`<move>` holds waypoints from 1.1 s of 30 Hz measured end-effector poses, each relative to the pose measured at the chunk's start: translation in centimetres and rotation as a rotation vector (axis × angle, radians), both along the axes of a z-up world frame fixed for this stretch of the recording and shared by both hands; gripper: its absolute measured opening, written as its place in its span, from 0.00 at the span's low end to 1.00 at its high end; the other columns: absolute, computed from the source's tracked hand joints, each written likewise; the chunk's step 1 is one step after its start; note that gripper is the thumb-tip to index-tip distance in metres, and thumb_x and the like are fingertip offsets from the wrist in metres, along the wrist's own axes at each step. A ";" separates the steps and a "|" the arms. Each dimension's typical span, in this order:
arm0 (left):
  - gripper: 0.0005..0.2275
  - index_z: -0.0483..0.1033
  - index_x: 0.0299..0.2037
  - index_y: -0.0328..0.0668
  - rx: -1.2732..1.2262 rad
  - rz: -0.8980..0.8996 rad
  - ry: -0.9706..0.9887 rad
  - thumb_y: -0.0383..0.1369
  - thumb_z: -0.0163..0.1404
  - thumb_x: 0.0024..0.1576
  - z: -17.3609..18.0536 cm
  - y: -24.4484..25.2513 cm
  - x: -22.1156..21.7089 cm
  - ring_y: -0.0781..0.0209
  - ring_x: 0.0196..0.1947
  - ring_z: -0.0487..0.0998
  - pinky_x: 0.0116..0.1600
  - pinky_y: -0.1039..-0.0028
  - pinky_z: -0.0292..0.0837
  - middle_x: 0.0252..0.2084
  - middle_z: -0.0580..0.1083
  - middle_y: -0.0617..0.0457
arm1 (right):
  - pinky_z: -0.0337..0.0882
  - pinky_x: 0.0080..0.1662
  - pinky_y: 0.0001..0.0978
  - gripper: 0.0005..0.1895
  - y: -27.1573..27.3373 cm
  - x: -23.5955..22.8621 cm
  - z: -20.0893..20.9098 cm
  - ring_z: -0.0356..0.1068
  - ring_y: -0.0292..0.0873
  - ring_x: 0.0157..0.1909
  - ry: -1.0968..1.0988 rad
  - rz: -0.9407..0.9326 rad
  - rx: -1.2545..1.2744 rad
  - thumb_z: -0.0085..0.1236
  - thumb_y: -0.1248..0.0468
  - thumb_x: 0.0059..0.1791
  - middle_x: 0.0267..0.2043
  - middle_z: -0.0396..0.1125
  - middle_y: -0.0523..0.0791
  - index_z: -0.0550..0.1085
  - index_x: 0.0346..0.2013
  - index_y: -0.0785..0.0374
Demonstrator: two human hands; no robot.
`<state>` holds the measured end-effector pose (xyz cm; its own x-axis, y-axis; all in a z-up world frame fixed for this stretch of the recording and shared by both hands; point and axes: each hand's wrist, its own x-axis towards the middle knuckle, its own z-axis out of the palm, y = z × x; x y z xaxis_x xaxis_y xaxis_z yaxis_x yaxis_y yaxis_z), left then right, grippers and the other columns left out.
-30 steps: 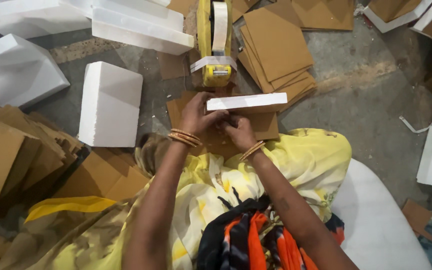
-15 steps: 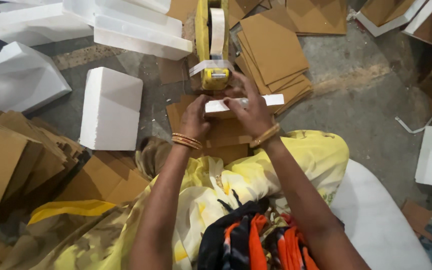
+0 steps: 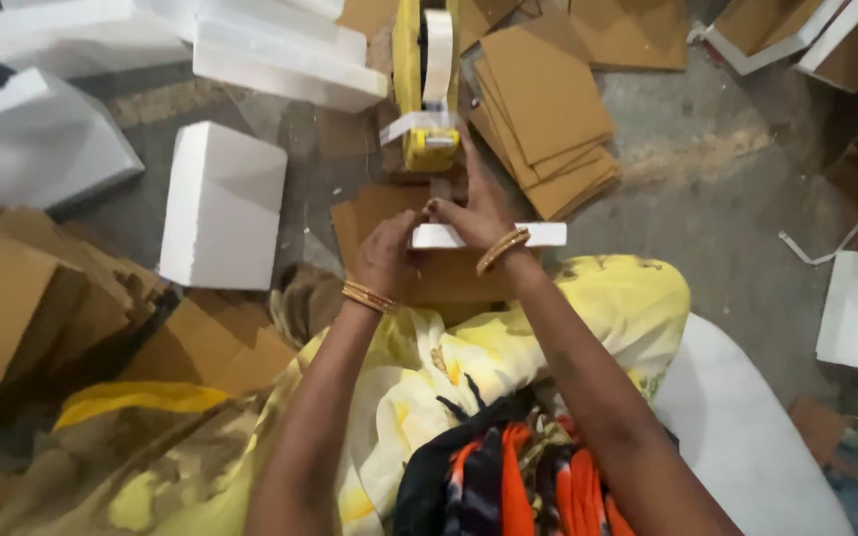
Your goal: The person assembles small cardboard boxes by inserting white foam inserts and securing them with tape. The person repeatedly picks up flat cardboard pieces, folds them into box shapes, places foam inside, and uses a tape dispenser to seal the boxes.
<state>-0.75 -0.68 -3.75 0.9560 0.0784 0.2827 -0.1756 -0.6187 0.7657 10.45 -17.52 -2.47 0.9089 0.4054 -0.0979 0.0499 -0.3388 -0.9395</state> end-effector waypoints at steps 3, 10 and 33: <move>0.22 0.72 0.53 0.47 -0.136 -0.019 0.224 0.23 0.58 0.47 -1.1 -0.6 -1.9 0.39 0.50 0.79 0.50 0.58 0.74 0.46 0.78 0.43 | 0.82 0.45 0.33 0.38 -0.9 -0.3 -2.1 0.80 0.46 0.48 0.295 0.046 0.049 0.63 0.71 0.49 0.55 0.71 0.54 0.53 0.69 0.67; 0.19 0.70 0.52 0.43 -0.169 0.041 0.513 0.26 0.60 0.52 0.3 -0.7 -0.7 0.42 0.50 0.79 0.51 0.58 0.73 0.45 0.78 0.43 | 0.83 0.45 0.36 0.50 0.3 2.2 -0.5 0.78 0.48 0.43 0.449 0.059 0.101 0.60 0.83 0.40 0.56 0.67 0.55 0.45 0.71 0.62; 0.18 0.80 0.53 0.49 -0.227 -0.123 0.364 0.26 0.57 0.51 -2.8 0.2 0.4 0.44 0.67 0.70 0.69 0.61 0.66 0.65 0.71 0.49 | 0.74 0.50 0.39 0.32 0.9 -0.9 1.7 0.74 0.44 0.51 0.119 0.032 -0.245 0.58 0.53 0.50 0.54 0.70 0.51 0.62 0.65 0.63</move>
<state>-0.32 -0.47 -6.50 0.9961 -0.0211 -0.0854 0.0687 -0.4193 0.9052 9.51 -16.61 -0.79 0.8723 0.3847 -0.3017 -0.0416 -0.5566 -0.8298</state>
